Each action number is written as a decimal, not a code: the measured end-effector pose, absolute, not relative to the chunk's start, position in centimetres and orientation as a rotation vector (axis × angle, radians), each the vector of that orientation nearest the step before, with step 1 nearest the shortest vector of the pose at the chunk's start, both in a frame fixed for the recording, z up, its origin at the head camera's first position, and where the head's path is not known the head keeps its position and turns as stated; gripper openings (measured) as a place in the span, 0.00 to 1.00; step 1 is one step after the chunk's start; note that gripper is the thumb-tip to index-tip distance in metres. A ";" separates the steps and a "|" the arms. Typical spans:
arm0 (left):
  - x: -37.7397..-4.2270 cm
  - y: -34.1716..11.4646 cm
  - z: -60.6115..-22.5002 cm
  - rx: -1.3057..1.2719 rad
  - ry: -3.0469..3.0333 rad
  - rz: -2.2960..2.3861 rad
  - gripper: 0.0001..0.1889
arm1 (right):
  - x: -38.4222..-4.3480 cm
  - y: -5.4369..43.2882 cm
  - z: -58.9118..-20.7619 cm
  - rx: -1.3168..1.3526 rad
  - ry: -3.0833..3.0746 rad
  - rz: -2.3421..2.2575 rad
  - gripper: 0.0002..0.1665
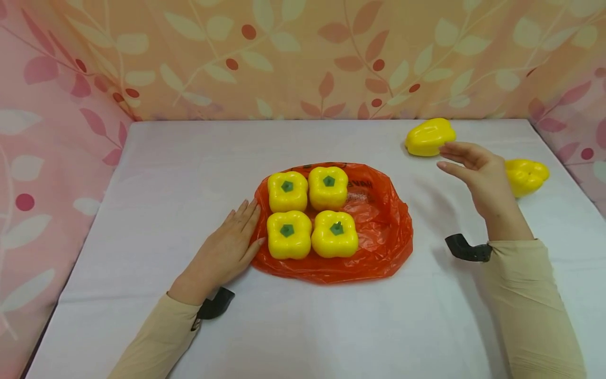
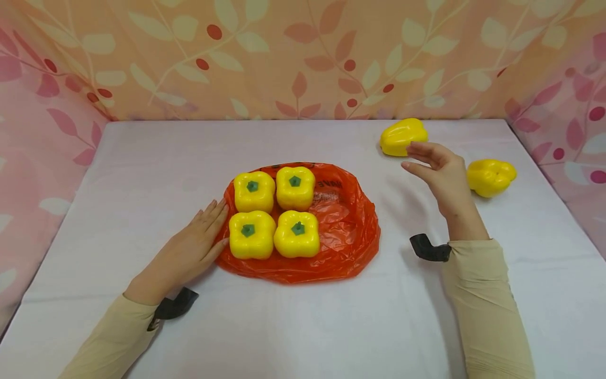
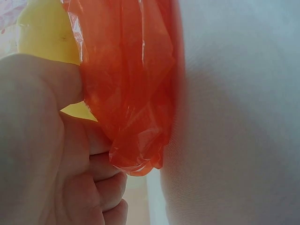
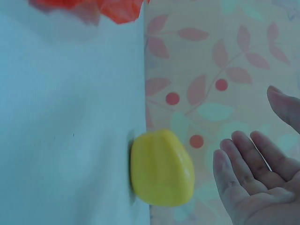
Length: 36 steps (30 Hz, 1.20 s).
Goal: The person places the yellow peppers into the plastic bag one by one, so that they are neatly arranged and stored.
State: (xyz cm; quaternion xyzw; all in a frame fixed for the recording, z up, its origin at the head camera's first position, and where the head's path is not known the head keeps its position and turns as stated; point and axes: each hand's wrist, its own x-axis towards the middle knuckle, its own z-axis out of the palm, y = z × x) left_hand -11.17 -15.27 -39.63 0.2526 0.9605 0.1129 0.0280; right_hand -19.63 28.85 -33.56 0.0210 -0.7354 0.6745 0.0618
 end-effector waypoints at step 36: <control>-11.0 -15.3 -39.7 0.784 2.972 0.368 0.34 | -28.2 31.9 -36.0 -0.861 -1.864 2.411 0.53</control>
